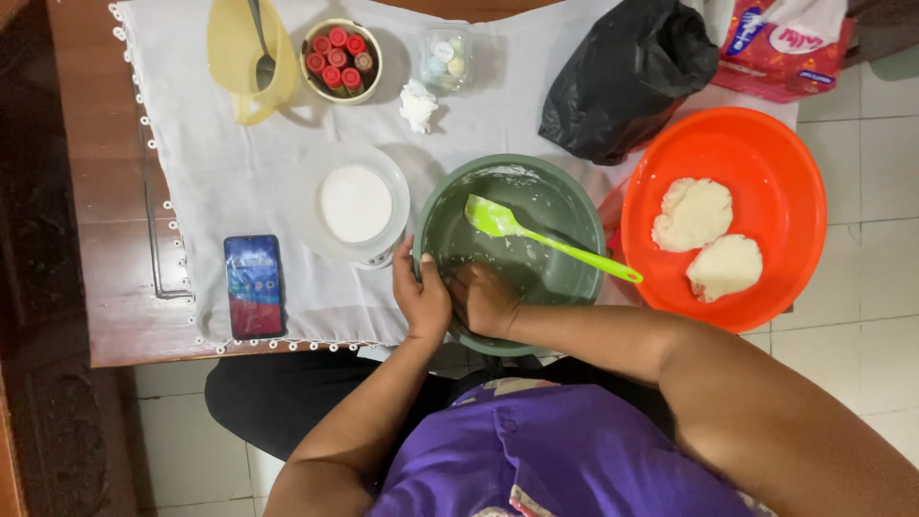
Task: Mixing ingredients in a bowl and shaping dough into balls.
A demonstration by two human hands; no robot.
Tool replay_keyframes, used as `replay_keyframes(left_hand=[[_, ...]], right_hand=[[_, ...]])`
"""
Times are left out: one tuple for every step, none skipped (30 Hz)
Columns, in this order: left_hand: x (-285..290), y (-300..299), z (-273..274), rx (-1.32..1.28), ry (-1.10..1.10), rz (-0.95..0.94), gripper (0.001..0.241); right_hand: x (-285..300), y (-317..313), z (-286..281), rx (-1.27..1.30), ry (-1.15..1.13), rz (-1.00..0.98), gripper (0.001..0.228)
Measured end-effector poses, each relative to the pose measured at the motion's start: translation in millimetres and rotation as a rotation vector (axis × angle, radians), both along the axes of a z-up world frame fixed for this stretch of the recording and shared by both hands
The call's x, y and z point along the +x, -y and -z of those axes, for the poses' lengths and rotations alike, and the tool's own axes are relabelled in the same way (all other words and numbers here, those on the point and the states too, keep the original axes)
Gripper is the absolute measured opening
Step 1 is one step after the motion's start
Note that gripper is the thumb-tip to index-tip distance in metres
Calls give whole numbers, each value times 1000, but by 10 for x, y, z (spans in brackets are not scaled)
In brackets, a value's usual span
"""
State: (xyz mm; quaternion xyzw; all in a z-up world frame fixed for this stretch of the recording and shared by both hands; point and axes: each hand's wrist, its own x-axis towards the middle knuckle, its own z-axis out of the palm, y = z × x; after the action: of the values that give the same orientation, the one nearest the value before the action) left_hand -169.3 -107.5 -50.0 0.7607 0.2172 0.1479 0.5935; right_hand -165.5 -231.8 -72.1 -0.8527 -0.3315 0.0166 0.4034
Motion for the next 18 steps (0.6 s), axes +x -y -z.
replay_keyframes(left_hand=[[12, -9, -22, 5, -4, -8, 39], [31, -3, -49, -18, -21, -5, 39], [40, 6, -79, -40, -38, -3, 38], [64, 19, -49, -39, -39, -9, 38], [75, 35, -21, -40, -40, -10, 38], [43, 26, -6, -35, -47, -9, 38], [65, 4, 25, -30, -53, -13, 38], [63, -3, 47, -16, -55, -2, 37], [40, -9, 61, -3, -56, 9, 35], [50, -8, 66, -2, -56, 5, 35], [45, -13, 69, 3, -47, 16, 35], [-4, -40, 68, 12, -45, 22, 35], [-16, -58, 82, 16, -50, 12, 35], [3, -65, 105, 23, -47, 29, 34], [31, -79, 136, 29, -45, 46, 34], [0, -86, 155, 27, -49, 40, 34], [-20, -96, 175, 30, -71, 52, 34], [10, -121, 188, 35, -89, 62, 34]], right_hand=[[60, -8, 98, 5, -4, -8, 29], [126, -1, 188, -40, 59, -39, 26], [183, 8, 274, -86, 122, -71, 23], [246, 24, 299, -84, 122, -77, 23], [296, 41, 321, -107, 158, -70, 22], [298, 33, 339, -125, 188, -62, 22], [332, 23, 373, -119, 182, -67, 22], [339, 32, 392, -69, 184, -62, 20], [324, 42, 404, -20, 186, -57, 19], [349, 34, 345, -18, 187, -60, 19], [358, 20, 283, -56, 155, -45, 20], [329, -19, 222, -90, 117, -35, 21], [284, -9, 262, -84, 113, -45, 21], [270, 13, 307, -116, 74, 31, 25], [266, 30, 358, -149, 35, 106, 30], [295, 40, 360, -150, 32, 99, 30], [336, 46, 363, -65, -52, 247, 23], [431, 35, 361, 23, -132, 393, 23]])
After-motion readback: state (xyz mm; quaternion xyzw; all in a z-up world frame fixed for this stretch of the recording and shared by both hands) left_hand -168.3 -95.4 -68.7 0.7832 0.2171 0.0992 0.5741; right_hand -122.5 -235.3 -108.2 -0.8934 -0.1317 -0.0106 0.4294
